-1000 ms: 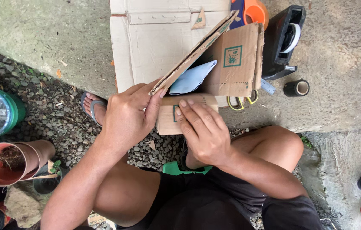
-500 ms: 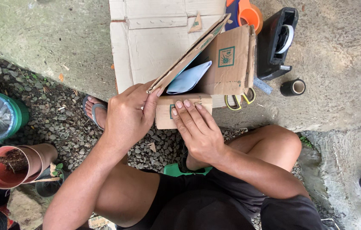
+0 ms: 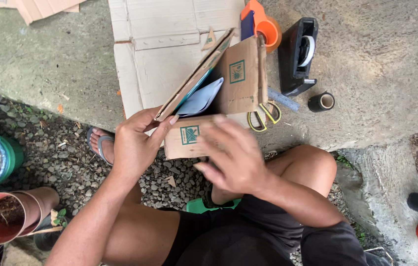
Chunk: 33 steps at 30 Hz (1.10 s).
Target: The person sits on the ground and uses yellow-handled scissors to cut a piece of cardboard into a triangular prism shape. They trim the edges and fold the flaps to form the structure.
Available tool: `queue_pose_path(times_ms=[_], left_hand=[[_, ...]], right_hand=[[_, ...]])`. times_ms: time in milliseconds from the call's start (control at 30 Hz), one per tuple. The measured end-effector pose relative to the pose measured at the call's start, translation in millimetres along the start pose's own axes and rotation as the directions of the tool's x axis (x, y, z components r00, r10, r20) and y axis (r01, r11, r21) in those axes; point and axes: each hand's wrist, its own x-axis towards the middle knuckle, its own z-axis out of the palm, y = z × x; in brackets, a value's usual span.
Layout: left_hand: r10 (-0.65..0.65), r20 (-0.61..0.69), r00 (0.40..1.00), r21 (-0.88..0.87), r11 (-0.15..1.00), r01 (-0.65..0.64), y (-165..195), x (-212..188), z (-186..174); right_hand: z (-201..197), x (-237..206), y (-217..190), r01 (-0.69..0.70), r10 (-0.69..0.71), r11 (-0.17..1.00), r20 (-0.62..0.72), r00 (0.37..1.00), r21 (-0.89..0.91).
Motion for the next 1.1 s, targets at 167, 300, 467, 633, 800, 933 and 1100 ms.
queue_pose_path(times_ms=[167, 300, 467, 633, 800, 933, 1100], left_hand=[[-0.018, -0.018, 1.0, -0.042, 0.999, 0.017, -3, 0, 5], [0.024, -0.053, 0.998, 0.109, 0.994, -0.018, -7, -1, 3], [-0.523, 0.229, 0.821, 0.207, 0.85, 0.484, -20, -4, 3], [-0.476, 0.324, 0.817, -0.319, 0.758, 0.568, -31, -10, 14], [-0.423, 0.269, 0.865, -0.395, 0.771, 0.499, -32, -9, 13], [-0.328, 0.255, 0.91, -0.357, 0.842, 0.404, -33, -7, 10], [-0.224, 0.246, 0.943, -0.364, 0.88, 0.305, -34, -7, 11]], right_hand=[[-26, 12, 47, -0.425, 0.434, 0.9, -0.242, 0.868, 0.093], [-18, 25, 95, -0.657, 0.692, 0.585, 0.131, 0.71, 0.474], [2, 19, 107, -0.695, 0.736, 0.234, 0.343, 0.583, 0.68], [7, 7, 100, -0.628, 0.754, 0.129, 0.335, 0.565, 0.768], [16, -12, 86, -0.497, 0.766, 0.044, 0.29, 0.574, 0.867], [27, -28, 77, -0.388, 0.78, -0.087, 0.304, 0.547, 0.918], [35, -43, 69, -0.265, 0.786, -0.158, 0.283, 0.55, 0.951]])
